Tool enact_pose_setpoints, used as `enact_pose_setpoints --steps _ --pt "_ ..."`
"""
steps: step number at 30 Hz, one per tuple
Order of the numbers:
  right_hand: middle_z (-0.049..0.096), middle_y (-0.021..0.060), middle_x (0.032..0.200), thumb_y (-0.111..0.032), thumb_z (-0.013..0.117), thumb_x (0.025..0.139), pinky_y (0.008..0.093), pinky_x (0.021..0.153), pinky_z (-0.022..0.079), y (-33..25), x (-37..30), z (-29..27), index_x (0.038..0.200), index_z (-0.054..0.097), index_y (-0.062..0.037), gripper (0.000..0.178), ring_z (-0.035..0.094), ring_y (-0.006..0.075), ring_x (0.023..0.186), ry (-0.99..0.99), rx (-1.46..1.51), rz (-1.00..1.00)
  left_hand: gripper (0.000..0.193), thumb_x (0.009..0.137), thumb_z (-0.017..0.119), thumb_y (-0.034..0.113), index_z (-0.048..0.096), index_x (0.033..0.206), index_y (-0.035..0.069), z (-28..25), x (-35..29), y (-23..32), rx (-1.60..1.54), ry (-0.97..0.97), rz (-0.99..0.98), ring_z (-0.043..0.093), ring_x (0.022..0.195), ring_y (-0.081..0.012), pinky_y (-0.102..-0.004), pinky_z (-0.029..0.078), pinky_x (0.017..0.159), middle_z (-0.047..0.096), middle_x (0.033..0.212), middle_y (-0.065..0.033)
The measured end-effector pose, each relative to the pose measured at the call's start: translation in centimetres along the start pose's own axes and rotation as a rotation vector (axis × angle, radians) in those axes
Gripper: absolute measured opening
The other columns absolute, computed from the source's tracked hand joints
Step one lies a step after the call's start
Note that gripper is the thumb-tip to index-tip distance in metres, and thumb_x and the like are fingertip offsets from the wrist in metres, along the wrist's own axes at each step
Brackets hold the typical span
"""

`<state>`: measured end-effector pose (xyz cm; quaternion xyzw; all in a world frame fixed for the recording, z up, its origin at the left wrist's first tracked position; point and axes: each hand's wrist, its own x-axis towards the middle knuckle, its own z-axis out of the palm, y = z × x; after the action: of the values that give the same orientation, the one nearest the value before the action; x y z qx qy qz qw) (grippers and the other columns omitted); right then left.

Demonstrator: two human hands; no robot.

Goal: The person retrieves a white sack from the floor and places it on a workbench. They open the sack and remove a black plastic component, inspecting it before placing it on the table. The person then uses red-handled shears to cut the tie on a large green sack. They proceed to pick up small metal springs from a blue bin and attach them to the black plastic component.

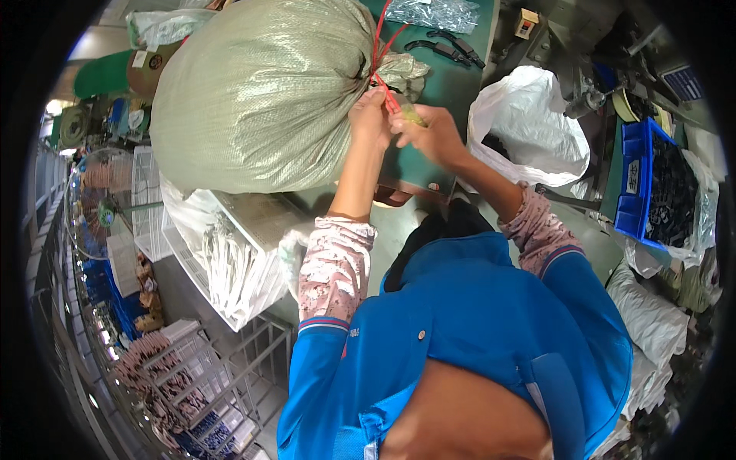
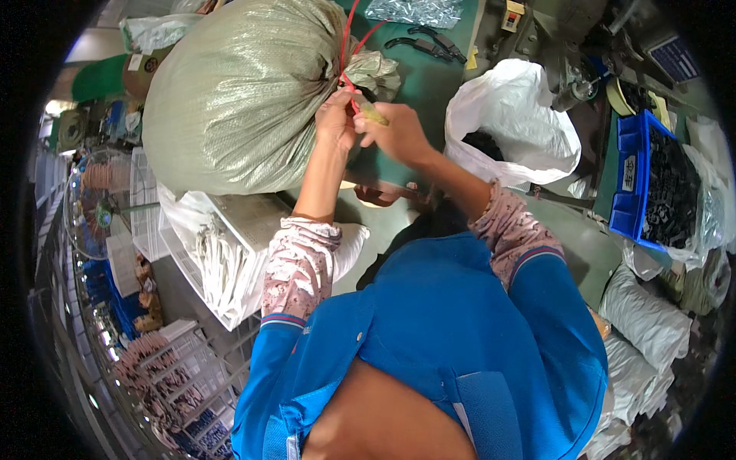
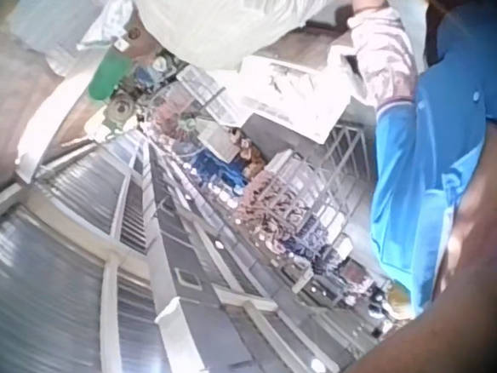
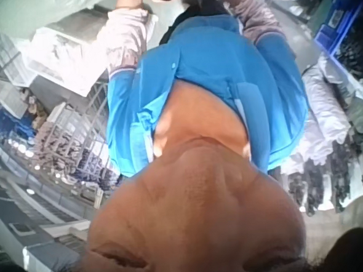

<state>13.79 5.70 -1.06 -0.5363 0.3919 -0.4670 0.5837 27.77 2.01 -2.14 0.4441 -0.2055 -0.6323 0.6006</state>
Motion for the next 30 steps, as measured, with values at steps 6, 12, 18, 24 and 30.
enact_pose_setpoints --steps 6,12,18,24,30 --pt "0.061 0.0063 0.081 -0.018 0.072 0.077 0.0220 0.044 0.036 -3.3 11.2 -7.6 0.097 0.059 0.0001 0.030 0.053 0.0111 0.057 0.151 0.351 0.220 0.012 0.089 0.052 0.007 0.062 0.092 0.000 -0.4 -0.6 1.0 0.233 0.130 0.010 0.053 0.053 -0.0118 -0.0256 0.047 0.049 0.059 0.070 -0.0025" --pt "0.057 0.0111 0.080 -0.030 0.081 0.069 0.0154 0.037 0.030 1.6 20.0 -4.1 0.105 0.051 -0.0059 0.053 0.049 0.0077 0.051 0.150 0.545 0.622 0.014 0.090 0.049 0.006 0.055 0.098 -0.002 0.2 -1.6 1.2 0.096 0.101 0.049 0.056 0.059 -0.0146 -0.0284 0.048 0.054 0.060 0.076 -0.0079" --pt "0.059 0.0068 0.075 -0.017 0.068 0.083 0.0217 0.042 0.032 -0.5 22.0 -0.6 0.090 0.056 -0.0010 0.022 0.057 0.0176 0.056 0.090 0.569 0.472 0.011 0.090 0.048 0.005 0.055 0.097 0.000 2.2 -2.2 1.3 0.114 0.201 0.052 0.063 0.071 -0.0203 -0.0309 0.054 0.064 0.064 0.085 -0.0122" --pt "0.065 0.0094 0.078 -0.016 0.057 0.089 0.0208 0.041 0.034 -5.1 14.1 -3.7 0.092 0.060 0.0007 0.017 0.058 0.0111 0.055 -0.169 0.273 0.166 0.009 0.087 0.054 0.004 0.055 0.095 -0.001 1.9 -3.0 0.2 0.550 0.442 0.149 0.061 0.070 -0.0171 -0.0270 0.050 0.063 0.064 0.084 -0.0124" --pt "0.069 0.0106 0.078 -0.016 0.059 0.089 0.0216 0.047 0.044 -3.7 2.6 -5.5 0.083 0.066 0.0033 0.022 0.058 0.0102 0.051 -0.258 -0.003 -0.010 0.028 0.086 0.057 0.006 0.060 0.113 0.005 3.4 -5.1 0.0 1.487 0.329 1.093 0.061 0.080 -0.0158 -0.0283 0.049 0.070 0.064 0.096 -0.0099"
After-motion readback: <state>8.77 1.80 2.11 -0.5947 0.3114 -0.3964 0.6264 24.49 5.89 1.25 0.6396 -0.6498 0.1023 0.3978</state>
